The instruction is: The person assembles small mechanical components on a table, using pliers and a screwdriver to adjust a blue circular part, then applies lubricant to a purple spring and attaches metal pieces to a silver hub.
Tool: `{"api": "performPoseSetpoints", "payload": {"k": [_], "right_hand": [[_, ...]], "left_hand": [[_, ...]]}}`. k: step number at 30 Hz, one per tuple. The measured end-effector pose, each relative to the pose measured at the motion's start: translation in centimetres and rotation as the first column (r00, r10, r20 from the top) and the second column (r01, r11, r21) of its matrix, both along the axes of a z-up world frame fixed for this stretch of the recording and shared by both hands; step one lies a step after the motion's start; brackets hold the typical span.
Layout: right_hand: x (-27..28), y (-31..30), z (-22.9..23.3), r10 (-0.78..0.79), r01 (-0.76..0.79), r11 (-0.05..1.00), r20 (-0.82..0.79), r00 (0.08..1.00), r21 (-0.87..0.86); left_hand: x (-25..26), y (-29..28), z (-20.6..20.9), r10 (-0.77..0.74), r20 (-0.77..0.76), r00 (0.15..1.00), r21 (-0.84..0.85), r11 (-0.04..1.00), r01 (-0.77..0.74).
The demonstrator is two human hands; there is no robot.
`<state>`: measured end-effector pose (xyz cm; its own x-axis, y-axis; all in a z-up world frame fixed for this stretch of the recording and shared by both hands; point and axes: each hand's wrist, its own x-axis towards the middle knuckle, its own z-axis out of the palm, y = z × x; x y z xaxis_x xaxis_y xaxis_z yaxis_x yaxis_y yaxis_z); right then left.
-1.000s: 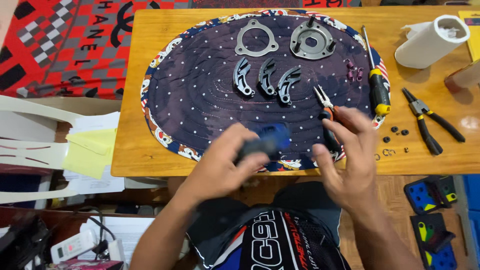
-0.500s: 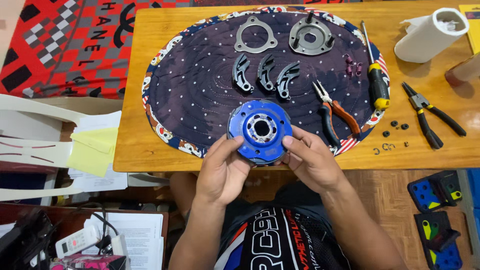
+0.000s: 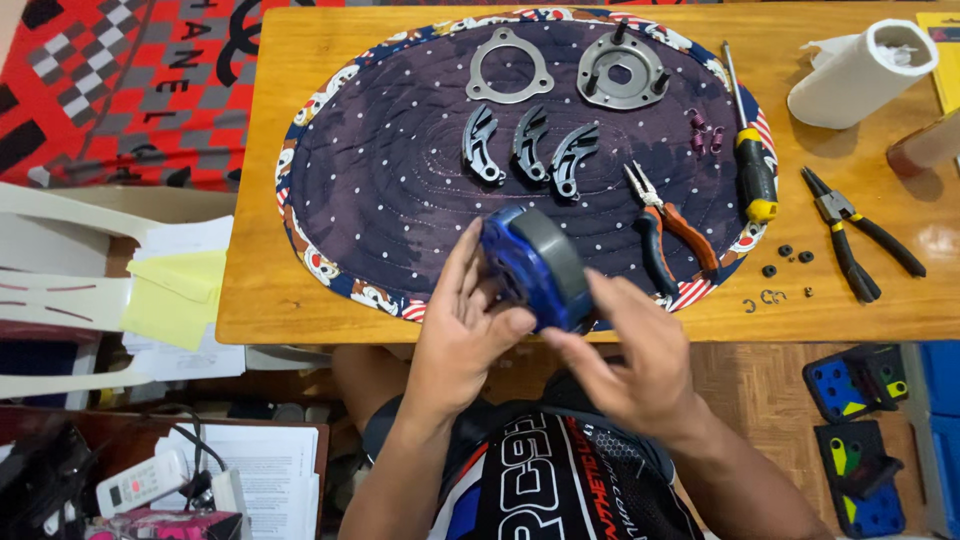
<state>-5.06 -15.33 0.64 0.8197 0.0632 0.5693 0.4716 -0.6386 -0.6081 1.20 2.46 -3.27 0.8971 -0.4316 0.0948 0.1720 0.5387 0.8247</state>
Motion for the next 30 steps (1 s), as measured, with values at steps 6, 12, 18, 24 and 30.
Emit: {"api": "performPoseSetpoints", "payload": {"k": [6, 12, 18, 24, 30], "right_hand": [[-0.1, 1.7, 0.8, -0.041, 0.042, 0.996, 0.012, 0.999, -0.077], [-0.1, 2.1, 0.7, -0.022, 0.024, 0.998, 0.046, 0.999, -0.054], [-0.2, 2.4, 0.4, -0.017, 0.024, 0.997, -0.089, 0.996, 0.077], [-0.2, 1.9, 0.9, 0.254, -0.008, 0.867, -0.429, 0.867, 0.497], [0.0, 0.8, 2.0, 0.300, -0.186, 0.921, -0.316, 0.900, 0.343]], "left_hand": [[0.5, 0.1, -0.8, -0.047, -0.084, 0.995, 0.013, 0.999, 0.049], [0.8, 0.6, -1.0, -0.088, -0.001, 0.996, 0.015, 0.996, 0.088], [1.2, 1.9, -0.6, -0.258, 0.150, 0.954, 0.077, 0.965, 0.249], [1.0, 2.1, -1.3, -0.304, 0.075, 0.950, 0.096, 0.950, 0.297], [0.3, 2.1, -3.5, -0.311, 0.047, 0.949, -0.047, 0.949, 0.313]]}}
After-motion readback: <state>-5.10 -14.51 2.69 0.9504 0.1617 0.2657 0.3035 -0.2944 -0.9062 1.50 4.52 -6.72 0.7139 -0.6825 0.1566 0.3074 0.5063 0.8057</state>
